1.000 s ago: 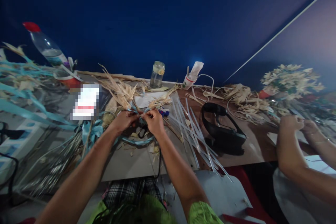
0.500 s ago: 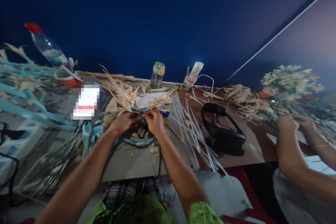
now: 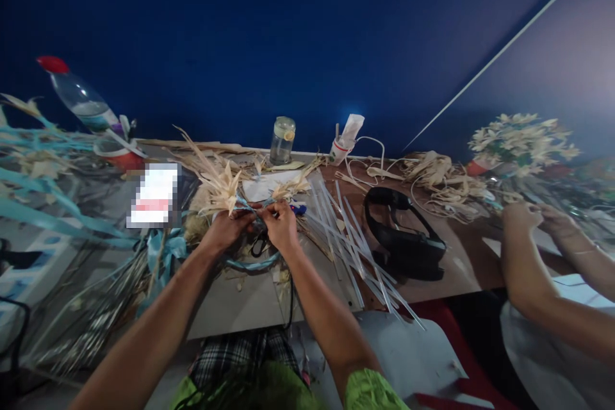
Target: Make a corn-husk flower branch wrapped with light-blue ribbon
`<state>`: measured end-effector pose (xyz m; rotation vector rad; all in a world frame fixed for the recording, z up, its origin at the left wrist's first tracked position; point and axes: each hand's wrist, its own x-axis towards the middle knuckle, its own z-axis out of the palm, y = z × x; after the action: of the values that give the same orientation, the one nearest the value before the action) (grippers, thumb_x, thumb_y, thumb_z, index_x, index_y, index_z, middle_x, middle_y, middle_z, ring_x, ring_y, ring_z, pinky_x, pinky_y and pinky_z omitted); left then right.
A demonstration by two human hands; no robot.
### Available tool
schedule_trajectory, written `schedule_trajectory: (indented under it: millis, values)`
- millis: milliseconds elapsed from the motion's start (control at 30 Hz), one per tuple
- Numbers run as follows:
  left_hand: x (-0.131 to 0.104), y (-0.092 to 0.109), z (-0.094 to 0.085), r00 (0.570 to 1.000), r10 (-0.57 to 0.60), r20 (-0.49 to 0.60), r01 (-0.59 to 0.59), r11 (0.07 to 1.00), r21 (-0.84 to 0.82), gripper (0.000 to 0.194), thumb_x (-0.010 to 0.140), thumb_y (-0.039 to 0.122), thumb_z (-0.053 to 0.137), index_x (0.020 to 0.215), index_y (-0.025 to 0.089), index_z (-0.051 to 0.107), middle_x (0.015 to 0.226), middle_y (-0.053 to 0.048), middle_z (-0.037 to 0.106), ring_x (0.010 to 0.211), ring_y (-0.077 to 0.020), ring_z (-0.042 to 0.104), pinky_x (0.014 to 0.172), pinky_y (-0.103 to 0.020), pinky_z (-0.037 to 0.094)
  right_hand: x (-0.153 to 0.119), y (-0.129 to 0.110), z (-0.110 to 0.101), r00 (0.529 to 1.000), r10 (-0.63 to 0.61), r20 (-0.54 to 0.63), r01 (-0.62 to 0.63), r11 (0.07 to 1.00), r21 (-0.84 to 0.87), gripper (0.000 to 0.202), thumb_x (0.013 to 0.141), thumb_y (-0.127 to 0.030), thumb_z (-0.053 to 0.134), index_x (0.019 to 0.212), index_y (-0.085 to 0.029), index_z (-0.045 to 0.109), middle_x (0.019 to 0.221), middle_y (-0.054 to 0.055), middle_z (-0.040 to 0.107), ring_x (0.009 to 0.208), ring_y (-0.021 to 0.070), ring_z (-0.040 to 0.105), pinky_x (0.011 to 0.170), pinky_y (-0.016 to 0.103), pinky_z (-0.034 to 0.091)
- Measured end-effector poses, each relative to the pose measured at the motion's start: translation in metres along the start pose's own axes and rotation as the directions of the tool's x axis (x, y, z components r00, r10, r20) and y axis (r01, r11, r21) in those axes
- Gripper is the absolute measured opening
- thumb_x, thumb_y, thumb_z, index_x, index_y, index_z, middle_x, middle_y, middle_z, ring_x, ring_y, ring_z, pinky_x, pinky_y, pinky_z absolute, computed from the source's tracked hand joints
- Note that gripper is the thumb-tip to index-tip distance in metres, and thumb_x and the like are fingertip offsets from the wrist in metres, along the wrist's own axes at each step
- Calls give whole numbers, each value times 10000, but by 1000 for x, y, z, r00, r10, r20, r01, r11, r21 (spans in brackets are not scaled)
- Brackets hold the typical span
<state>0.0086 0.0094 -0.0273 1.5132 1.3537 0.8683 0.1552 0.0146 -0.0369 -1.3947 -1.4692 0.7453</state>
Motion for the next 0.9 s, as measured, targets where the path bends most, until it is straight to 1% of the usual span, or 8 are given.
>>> schedule_trajectory:
  millis: [100, 200, 367, 433, 500, 633, 767, 900]
  values:
    - [-1, 3, -2, 1000, 14, 2, -14, 999, 45, 408, 770, 398, 476, 1084, 196, 641, 565, 1, 621, 657, -170, 594, 652, -252, 419, 0, 2, 1, 1000, -11, -21, 11, 1000, 4, 204, 694, -332, 599, 569, -176, 559, 637, 0, 516, 649, 138, 476, 647, 263, 378]
    - [-2, 4, -1, 1000, 4, 16, -4, 999, 49, 402, 762, 388, 481, 1077, 194, 640, 566, -1, 616, 655, -171, 590, 640, -251, 410, 0, 4, 2, 1000, -4, -16, 4, 1000, 7, 209, 694, -341, 597, 572, -174, 561, 643, 2, 522, 667, 140, 484, 648, 260, 382]
    - [0, 3, 4, 998, -17, 58, 25, 988, -152, 472, 717, 367, 531, 1116, 124, 596, 551, 3, 584, 523, -145, 514, 538, -247, 379, -2, 2, 1, 1000, 17, -6, -17, 1000, -20, 201, 700, -350, 578, 603, -175, 593, 667, 5, 546, 675, 143, 494, 647, 258, 390]
    - [1, 1, 6, 999, 1, 51, 8, 984, -180, 468, 708, 357, 541, 1107, 118, 594, 530, 10, 567, 499, -139, 493, 518, -245, 363, -2, -1, 1, 1000, 23, -10, -23, 1000, -20, 199, 697, -350, 582, 614, -171, 604, 687, 11, 557, 670, 142, 496, 643, 257, 391]
    - [2, -1, 6, 999, 23, 23, -19, 988, -156, 417, 712, 353, 536, 1051, 125, 620, 517, 10, 560, 505, -140, 494, 520, -244, 359, -3, -3, 2, 1000, 25, -16, -26, 1000, -18, 200, 692, -357, 590, 624, -169, 610, 697, 15, 566, 666, 142, 495, 642, 257, 394]
    - [2, -2, 6, 999, 36, -27, -40, 991, -131, 283, 723, 361, 524, 838, 143, 661, 532, -2, 575, 543, -140, 514, 559, -241, 377, -3, -7, 2, 999, 27, -40, -28, 999, -16, 212, 694, -367, 582, 621, -169, 606, 671, 10, 563, 657, 142, 487, 650, 260, 399]
    - [1, 4, 6, 996, 57, -64, -62, 994, -91, 235, 720, 347, 528, 634, 145, 613, 553, -9, 580, 564, -128, 505, 586, -239, 385, -3, -8, 4, 999, 35, -39, -35, 999, 1, 213, 695, -364, 581, 614, -168, 593, 648, 2, 552, 640, 135, 487, 640, 251, 397]
    - [-1, 11, 6, 997, 48, -66, -57, 989, -133, 209, 707, 341, 541, 651, 144, 580, 535, 11, 560, 489, -97, 437, 514, -227, 354, -3, -13, 2, 1000, 16, -9, -16, 999, 31, 242, 715, -380, 567, 617, -161, 601, 655, 7, 559, 650, 137, 509, 624, 246, 398]
